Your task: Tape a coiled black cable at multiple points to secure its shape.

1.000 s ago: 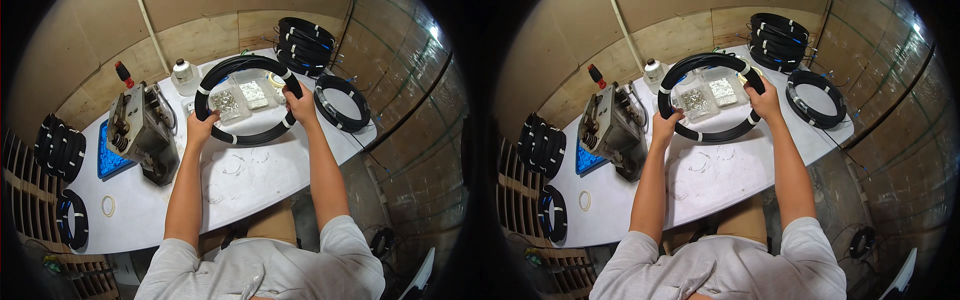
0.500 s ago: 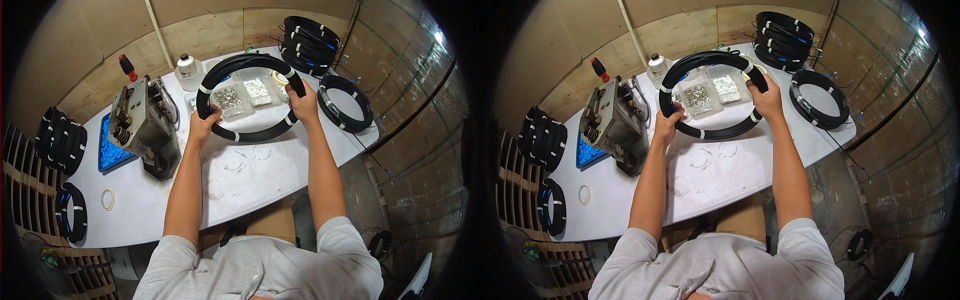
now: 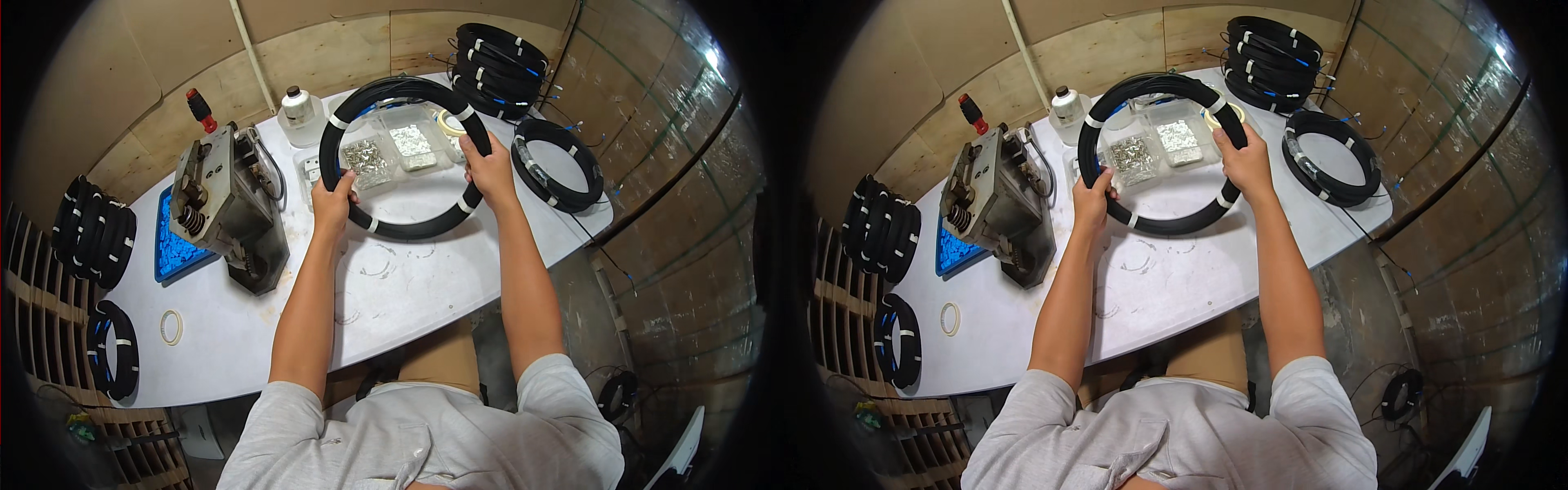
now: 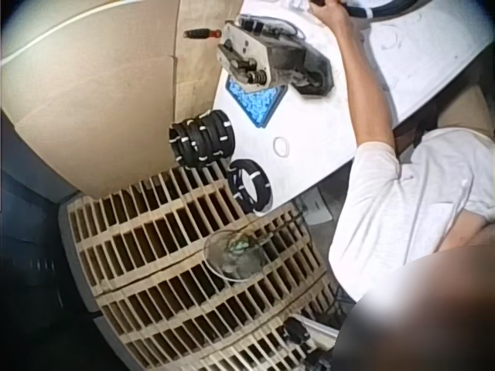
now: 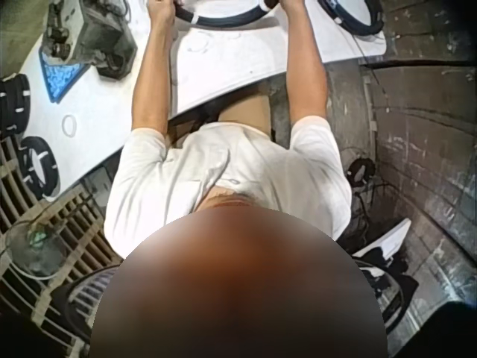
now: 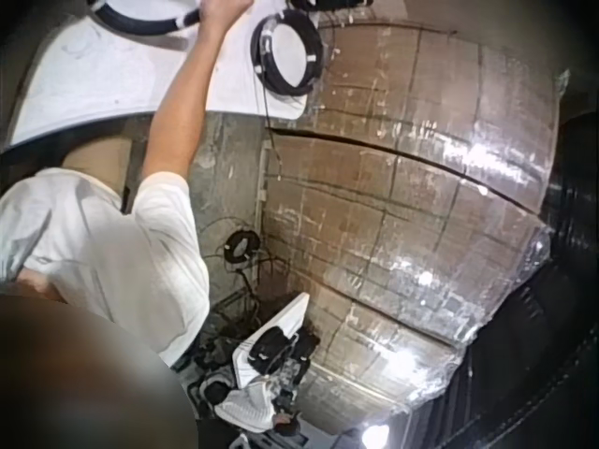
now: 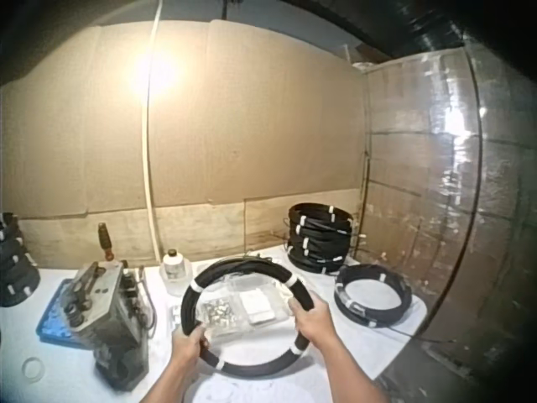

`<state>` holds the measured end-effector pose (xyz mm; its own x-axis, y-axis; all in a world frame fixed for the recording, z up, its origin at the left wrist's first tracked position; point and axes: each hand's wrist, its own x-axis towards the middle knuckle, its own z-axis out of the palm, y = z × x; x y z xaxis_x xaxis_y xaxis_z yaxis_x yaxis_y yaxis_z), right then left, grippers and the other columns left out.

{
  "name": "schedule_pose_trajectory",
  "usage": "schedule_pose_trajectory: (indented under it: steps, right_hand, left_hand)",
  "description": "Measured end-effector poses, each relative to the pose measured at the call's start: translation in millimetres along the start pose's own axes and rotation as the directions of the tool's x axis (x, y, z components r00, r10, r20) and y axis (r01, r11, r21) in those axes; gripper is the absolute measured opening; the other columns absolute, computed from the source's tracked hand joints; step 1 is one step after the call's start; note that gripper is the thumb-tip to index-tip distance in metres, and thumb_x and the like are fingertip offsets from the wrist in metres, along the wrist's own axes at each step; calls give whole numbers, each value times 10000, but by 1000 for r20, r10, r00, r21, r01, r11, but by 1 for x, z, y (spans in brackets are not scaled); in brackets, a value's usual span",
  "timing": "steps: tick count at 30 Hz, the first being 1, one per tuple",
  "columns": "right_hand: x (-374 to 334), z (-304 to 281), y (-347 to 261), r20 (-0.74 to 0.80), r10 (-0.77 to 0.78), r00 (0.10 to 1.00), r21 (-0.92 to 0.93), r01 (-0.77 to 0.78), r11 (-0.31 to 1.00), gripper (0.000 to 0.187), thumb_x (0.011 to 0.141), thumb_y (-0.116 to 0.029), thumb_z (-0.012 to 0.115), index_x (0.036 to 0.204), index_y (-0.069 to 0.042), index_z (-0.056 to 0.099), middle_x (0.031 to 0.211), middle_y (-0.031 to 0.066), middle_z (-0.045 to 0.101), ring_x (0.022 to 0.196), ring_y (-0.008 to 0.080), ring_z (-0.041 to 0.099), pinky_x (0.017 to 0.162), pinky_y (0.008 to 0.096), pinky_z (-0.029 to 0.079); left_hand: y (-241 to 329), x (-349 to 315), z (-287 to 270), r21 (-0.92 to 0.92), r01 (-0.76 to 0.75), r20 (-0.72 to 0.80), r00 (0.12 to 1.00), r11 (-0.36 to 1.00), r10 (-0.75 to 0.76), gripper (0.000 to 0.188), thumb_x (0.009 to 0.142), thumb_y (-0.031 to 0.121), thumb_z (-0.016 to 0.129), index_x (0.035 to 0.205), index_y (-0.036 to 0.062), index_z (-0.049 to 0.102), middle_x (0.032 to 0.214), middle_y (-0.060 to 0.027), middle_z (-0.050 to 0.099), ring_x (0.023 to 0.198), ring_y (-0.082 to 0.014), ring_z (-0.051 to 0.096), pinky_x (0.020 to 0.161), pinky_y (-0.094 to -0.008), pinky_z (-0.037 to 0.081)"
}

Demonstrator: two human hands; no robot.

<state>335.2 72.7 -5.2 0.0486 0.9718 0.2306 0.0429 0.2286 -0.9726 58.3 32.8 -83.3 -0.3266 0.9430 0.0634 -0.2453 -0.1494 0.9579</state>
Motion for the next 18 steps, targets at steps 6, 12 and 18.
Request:
schedule_pose_trajectory:
  steps: [6,12,18]
  right_hand:
    - [-2,0,-4,181,234,955,234,-273,933,280,988,-322,690,1053,-73,579,698,-17,478,506,74,450,434,245,405]
    - [-10,4,-2,379,79,922,529,-286,799,274,1046,-354,582,1104,-93,520,740,5,506,549,82,480,445,244,422]
    - [-26,13,-18,281,159,946,496,-285,820,252,1046,-342,581,1124,-121,489,744,20,527,535,85,480,429,233,416]
  left_hand:
    - [58,-29,-6,-25,92,-11,996,995,-92,126,893,71,671,954,3,585,725,-51,564,659,-185,647,629,-327,581]
    - [101,-38,-23,40,115,52,992,993,-117,158,895,115,712,921,15,592,773,-64,616,614,-149,589,561,-289,509]
    - [109,-46,-29,119,10,38,999,993,-14,422,943,217,732,1239,14,510,881,-95,657,681,-165,639,625,-315,557]
